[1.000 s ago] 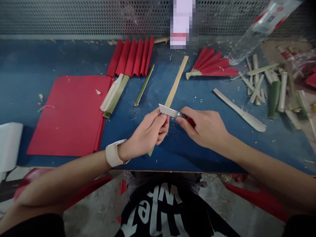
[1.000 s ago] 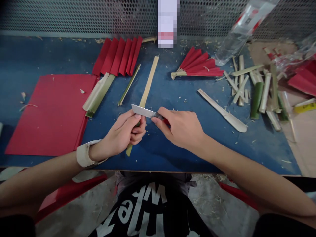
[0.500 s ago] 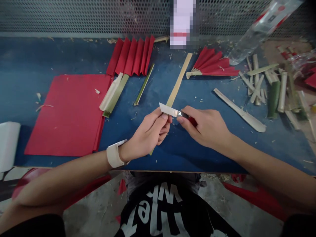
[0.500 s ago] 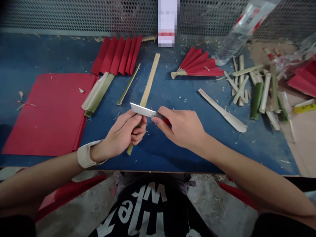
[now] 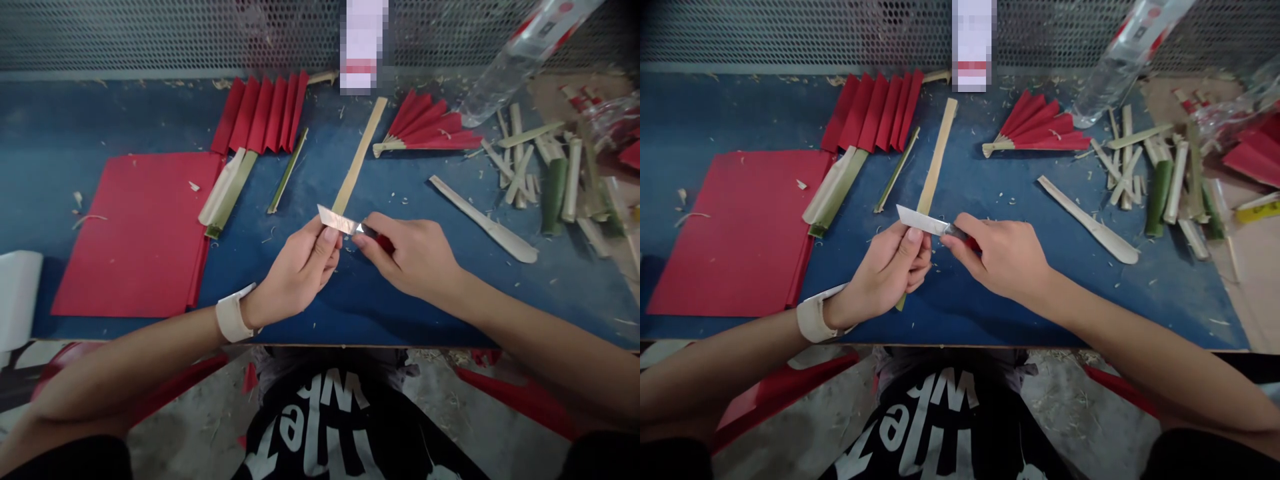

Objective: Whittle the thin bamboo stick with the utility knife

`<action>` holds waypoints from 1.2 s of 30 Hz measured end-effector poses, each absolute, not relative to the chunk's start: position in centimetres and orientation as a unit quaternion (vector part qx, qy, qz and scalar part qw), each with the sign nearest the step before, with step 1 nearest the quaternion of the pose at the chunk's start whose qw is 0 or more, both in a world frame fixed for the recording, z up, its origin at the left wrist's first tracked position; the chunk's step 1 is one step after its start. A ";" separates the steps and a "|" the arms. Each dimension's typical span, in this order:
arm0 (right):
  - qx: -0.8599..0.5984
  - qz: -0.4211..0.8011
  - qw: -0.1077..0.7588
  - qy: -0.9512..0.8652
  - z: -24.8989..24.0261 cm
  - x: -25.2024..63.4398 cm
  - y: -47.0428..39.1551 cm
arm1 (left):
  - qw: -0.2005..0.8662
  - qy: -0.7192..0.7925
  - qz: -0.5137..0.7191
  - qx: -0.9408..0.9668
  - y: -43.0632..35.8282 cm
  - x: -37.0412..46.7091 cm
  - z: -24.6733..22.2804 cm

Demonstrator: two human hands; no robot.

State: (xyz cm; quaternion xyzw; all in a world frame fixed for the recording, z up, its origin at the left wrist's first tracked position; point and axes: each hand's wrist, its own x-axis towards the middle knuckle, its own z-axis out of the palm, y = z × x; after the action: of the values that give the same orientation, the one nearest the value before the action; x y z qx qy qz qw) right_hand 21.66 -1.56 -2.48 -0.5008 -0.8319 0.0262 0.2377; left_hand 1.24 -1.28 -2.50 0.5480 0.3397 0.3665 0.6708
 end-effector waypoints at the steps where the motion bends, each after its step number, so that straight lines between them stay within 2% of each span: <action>1: -0.504 0.025 0.237 -0.830 -2.5 21.6 -1.6 | 0.670 0.340 0.368 0.548 -1.3 1.3 -2.5; 21: -0.553 0.048 0.222 -0.802 -2.5 21.2 -1.2 | 0.653 0.379 0.379 0.534 -1.0 1.5 -2.1; 27: -0.564 0.046 0.224 -0.793 -2.4 21.3 -0.9 | 0.689 0.424 0.334 0.485 -0.9 1.4 -1.8; 36: -0.521 0.056 0.226 -0.821 -2.6 21.4 -1.1 | 0.727 0.394 0.343 0.444 -0.5 1.2 -1.9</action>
State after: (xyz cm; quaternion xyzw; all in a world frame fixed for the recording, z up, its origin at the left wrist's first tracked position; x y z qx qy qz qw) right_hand 21.41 -1.09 -2.59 -0.5212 -0.8210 0.0564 0.2263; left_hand 1.17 -0.53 -1.91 0.4444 0.3941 0.3435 0.7275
